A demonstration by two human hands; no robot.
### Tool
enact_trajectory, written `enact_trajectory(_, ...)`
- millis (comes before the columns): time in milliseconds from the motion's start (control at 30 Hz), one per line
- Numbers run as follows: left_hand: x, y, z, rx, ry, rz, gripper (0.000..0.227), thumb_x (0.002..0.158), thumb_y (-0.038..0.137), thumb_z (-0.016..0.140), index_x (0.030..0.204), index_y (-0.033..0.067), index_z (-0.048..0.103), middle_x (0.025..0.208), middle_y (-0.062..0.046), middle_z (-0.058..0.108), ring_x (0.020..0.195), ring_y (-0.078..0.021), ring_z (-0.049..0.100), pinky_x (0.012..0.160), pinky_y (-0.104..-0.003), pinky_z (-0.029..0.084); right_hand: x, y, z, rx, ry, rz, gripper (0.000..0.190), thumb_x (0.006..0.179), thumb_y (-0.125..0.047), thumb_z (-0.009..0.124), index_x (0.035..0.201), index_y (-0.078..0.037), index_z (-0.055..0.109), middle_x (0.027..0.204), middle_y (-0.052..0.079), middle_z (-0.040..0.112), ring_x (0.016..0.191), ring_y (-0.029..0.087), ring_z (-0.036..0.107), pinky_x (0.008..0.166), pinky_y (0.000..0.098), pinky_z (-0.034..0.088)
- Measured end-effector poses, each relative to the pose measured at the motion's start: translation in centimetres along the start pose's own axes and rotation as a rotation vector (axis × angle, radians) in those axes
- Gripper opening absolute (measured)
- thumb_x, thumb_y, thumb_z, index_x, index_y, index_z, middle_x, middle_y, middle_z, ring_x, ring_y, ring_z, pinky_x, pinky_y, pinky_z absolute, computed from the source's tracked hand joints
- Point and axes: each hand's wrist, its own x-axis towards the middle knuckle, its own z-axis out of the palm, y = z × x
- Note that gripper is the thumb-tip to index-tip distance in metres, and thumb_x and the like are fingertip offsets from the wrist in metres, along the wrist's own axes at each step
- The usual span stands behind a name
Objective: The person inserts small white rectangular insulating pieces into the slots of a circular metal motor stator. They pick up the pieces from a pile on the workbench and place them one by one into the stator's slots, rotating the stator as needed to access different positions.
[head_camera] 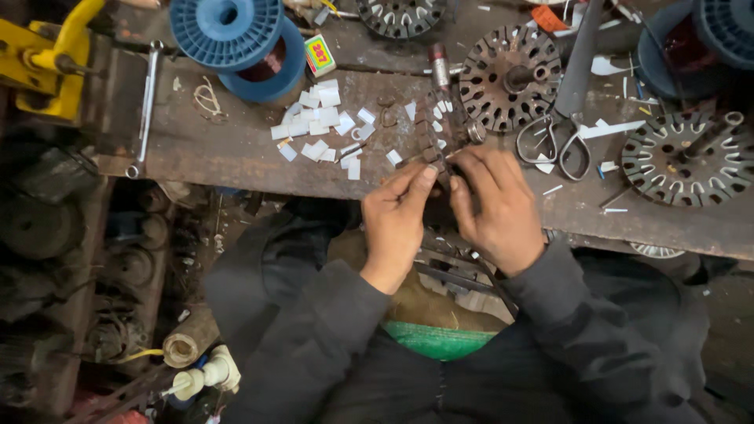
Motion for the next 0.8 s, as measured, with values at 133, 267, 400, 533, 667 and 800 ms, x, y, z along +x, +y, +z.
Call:
enact_trajectory(133,0.2,-0.8,1.0,-0.385,0.044,-0.182,0.027,0.101,0.013,0.068,0.118,-0.0077,0.071,0.105,-0.008,0.073,0.09,-0.0123,0.069,0.082,-0.027,0.058,0.3,0.4,-0.5,0.166,0.019,0.033,0.029,0.097,-0.006,0.072,0.126,-0.001,0.066,0.128,0.016,0.065,0.119,0.036,0.065,0.104,0.0405,0.051)
enact_trajectory(267,0.4,-2.4,1.1,-0.509,0.056,-0.223,0.026,0.098,0.008,0.066,0.118,-0.0087,0.069,0.107,-0.008,0.073,0.094,-0.0116,0.068,0.082,-0.026,0.057,-0.1,1.0,-0.4,0.139,0.008,-0.024,0.039,0.094,-0.012,0.076,0.129,0.0,0.065,0.129,0.018,0.064,0.12,0.037,0.062,0.104,0.0429,0.05)
enact_trajectory(400,1.0,-3.6,0.9,-0.492,0.075,-0.259,0.023,0.096,0.004,0.069,0.115,-0.0103,0.071,0.103,-0.007,0.073,0.092,-0.0107,0.067,0.082,-0.022,0.054,-0.1,1.0,0.1,0.115,0.035,-0.038,0.044,0.09,-0.017,0.081,0.129,-0.001,0.067,0.125,0.017,0.065,0.115,0.036,0.063,0.1,0.0425,0.051)
enact_trajectory(533,1.4,-4.1,1.2,-0.435,0.118,-0.284,0.022,0.099,0.005,0.072,0.111,-0.0124,0.074,0.095,-0.005,0.068,0.082,-0.0105,0.059,0.071,-0.024,0.047,-0.3,1.0,0.3,0.093,0.03,-0.02,0.045,0.089,-0.014,0.083,0.129,-0.001,0.067,0.125,0.017,0.065,0.115,0.036,0.063,0.099,0.0422,0.051)
enact_trajectory(667,1.2,-3.4,1.5,-0.466,0.102,-0.244,0.023,0.097,0.009,0.07,0.109,-0.0106,0.072,0.097,-0.004,0.072,0.086,-0.0085,0.064,0.076,-0.023,0.052,-0.1,0.6,0.4,0.101,0.075,-0.008,0.045,0.091,-0.013,0.084,0.13,0.0,0.066,0.126,0.017,0.065,0.117,0.036,0.063,0.101,0.0421,0.051)
enact_trajectory(800,0.8,-3.4,1.3,-0.517,0.056,-0.229,0.025,0.095,0.009,0.07,0.111,-0.0094,0.071,0.103,-0.003,0.073,0.09,-0.0079,0.066,0.08,-0.022,0.054,-0.6,0.6,0.6,0.057,0.06,-0.025,0.043,0.093,-0.011,0.084,0.131,-0.001,0.067,0.128,0.017,0.066,0.118,0.037,0.064,0.103,0.0426,0.052)
